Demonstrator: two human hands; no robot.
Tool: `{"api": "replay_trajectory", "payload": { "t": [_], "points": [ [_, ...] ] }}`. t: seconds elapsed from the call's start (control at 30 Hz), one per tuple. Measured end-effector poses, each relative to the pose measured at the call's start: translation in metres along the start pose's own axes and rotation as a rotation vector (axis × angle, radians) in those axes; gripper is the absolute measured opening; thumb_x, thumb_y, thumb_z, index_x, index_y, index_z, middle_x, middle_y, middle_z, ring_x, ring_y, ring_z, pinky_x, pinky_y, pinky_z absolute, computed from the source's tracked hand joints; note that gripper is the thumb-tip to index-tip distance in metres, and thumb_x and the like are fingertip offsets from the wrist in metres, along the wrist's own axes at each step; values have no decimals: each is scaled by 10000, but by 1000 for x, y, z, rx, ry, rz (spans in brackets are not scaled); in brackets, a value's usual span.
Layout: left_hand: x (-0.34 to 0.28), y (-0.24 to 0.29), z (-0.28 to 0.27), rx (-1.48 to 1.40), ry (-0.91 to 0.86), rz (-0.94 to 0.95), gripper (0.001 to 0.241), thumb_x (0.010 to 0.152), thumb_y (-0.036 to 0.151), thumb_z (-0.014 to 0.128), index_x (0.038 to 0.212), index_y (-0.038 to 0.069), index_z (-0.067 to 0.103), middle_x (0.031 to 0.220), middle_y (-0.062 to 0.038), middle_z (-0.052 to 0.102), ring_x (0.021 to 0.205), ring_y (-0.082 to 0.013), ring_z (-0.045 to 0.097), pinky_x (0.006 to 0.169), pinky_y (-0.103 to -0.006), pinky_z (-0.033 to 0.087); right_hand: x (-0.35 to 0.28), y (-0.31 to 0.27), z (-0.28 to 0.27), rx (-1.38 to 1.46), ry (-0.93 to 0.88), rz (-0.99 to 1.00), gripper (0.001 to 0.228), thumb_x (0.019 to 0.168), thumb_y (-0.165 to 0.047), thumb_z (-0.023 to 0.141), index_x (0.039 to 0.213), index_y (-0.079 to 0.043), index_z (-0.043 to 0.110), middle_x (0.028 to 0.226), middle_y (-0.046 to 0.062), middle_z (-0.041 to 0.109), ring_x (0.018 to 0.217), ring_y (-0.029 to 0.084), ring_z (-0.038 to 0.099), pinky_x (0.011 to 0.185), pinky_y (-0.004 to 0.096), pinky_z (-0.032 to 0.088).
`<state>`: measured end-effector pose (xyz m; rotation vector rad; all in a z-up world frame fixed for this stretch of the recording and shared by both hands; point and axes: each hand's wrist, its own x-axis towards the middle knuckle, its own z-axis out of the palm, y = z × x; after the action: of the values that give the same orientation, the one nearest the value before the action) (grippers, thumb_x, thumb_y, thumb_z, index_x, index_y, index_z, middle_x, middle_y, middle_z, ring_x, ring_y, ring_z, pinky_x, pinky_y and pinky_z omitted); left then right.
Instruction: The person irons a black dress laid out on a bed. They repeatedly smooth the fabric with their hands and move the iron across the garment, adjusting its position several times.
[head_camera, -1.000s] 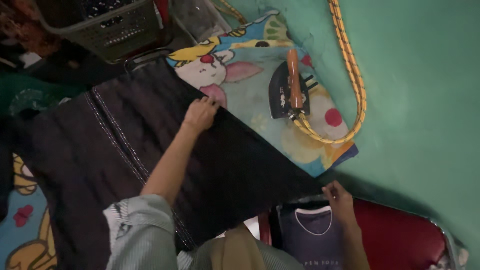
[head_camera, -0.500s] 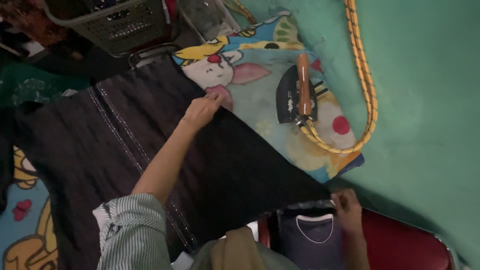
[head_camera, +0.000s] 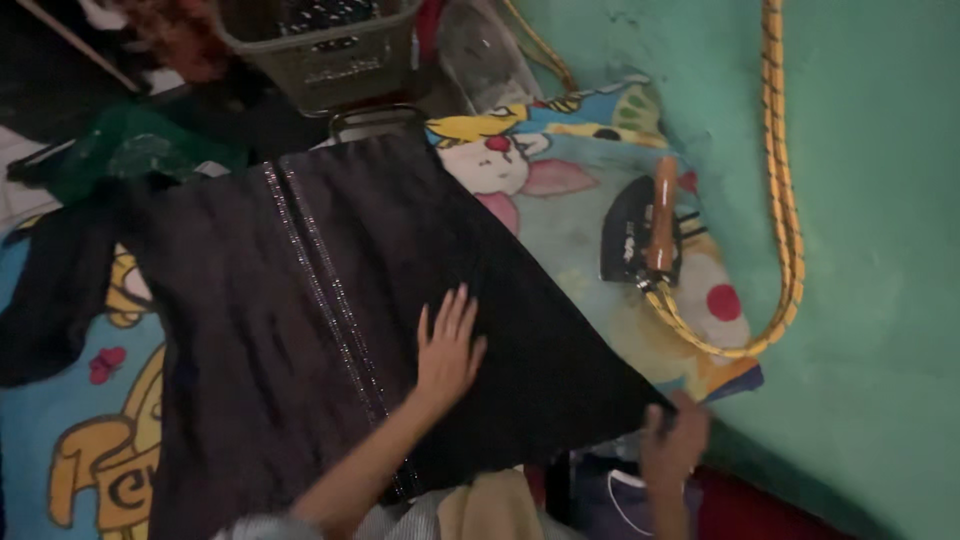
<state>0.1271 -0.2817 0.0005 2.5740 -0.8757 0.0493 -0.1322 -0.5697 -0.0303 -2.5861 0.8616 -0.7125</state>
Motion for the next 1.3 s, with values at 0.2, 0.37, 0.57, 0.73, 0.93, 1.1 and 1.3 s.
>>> {"api": "replay_trajectory", "payload": {
  "t": [0.2, 0.37, 0.57, 0.73, 0.93, 1.1, 1.3],
  "points": [
    [-89, 22, -16, -116, -414, -72, 747, 955, 528, 585, 1570, 179, 344, 1716, -100, 174, 1531, -329, 112, 1168, -672, 9, 5, -99, 48, -134, -197, -216, 603, 914, -419, 613, 1436, -119, 581, 1565, 162, 440, 1437, 395, 404, 1125, 639, 270],
    [-33, -11, 0, -12, -79, -62, 634, 970, 415, 620, 1487, 90, 450, 1625, -110, 335, 1519, -277, 271, 1216, -636, 99, 29, -85, 53, -92, -207, -57, 518, 976, -421, 588, 1418, -152, 606, 1389, 150, 541, 1308, 389, 471, 1086, 618, 354],
    [159, -103, 15, 223, 206, 204, 488, 935, 167, 608, 1418, 131, 543, 1542, -37, 519, 1481, -212, 420, 1245, -496, 250, 40, -6, 39, 46, -238, -73, 343, 868, -304, 735, 1116, -78, 663, 1037, 135, 631, 980, 314, 625, 856, 439, 510],
    [264, -132, 43, 498, 34, 366, 316, 953, 194, 534, 1244, 171, 654, 1363, -23, 637, 1406, -258, 458, 1204, -617, 212, 37, 47, 29, 261, -460, 73, 271, 851, -238, 777, 963, -35, 636, 778, 123, 591, 688, 280, 579, 676, 368, 505],
    [319, -158, 66, 683, -58, 425, 270, 1001, 249, 535, 1078, 166, 780, 1180, -18, 741, 1301, -250, 538, 1266, -616, 172, 40, 81, 15, 256, -521, 197, 221, 914, -262, 698, 954, -48, 666, 799, 130, 687, 753, 274, 681, 700, 379, 522],
    [321, -136, 85, 753, -83, 381, 284, 860, 281, 562, 998, 184, 791, 1122, -1, 721, 1302, -265, 522, 1178, -607, 178, 57, 71, 28, -97, -431, 50, 266, 934, -342, 708, 953, -78, 687, 788, 130, 682, 695, 316, 682, 677, 407, 537],
    [213, -91, 47, 399, 273, 179, 326, 984, 195, 563, 1301, 162, 630, 1420, -79, 557, 1413, -256, 482, 1260, -655, 173, 64, 44, 45, -226, -174, -148, 380, 736, -293, 809, 964, -34, 650, 870, 196, 632, 764, 363, 646, 729, 456, 542]
  ]
}}
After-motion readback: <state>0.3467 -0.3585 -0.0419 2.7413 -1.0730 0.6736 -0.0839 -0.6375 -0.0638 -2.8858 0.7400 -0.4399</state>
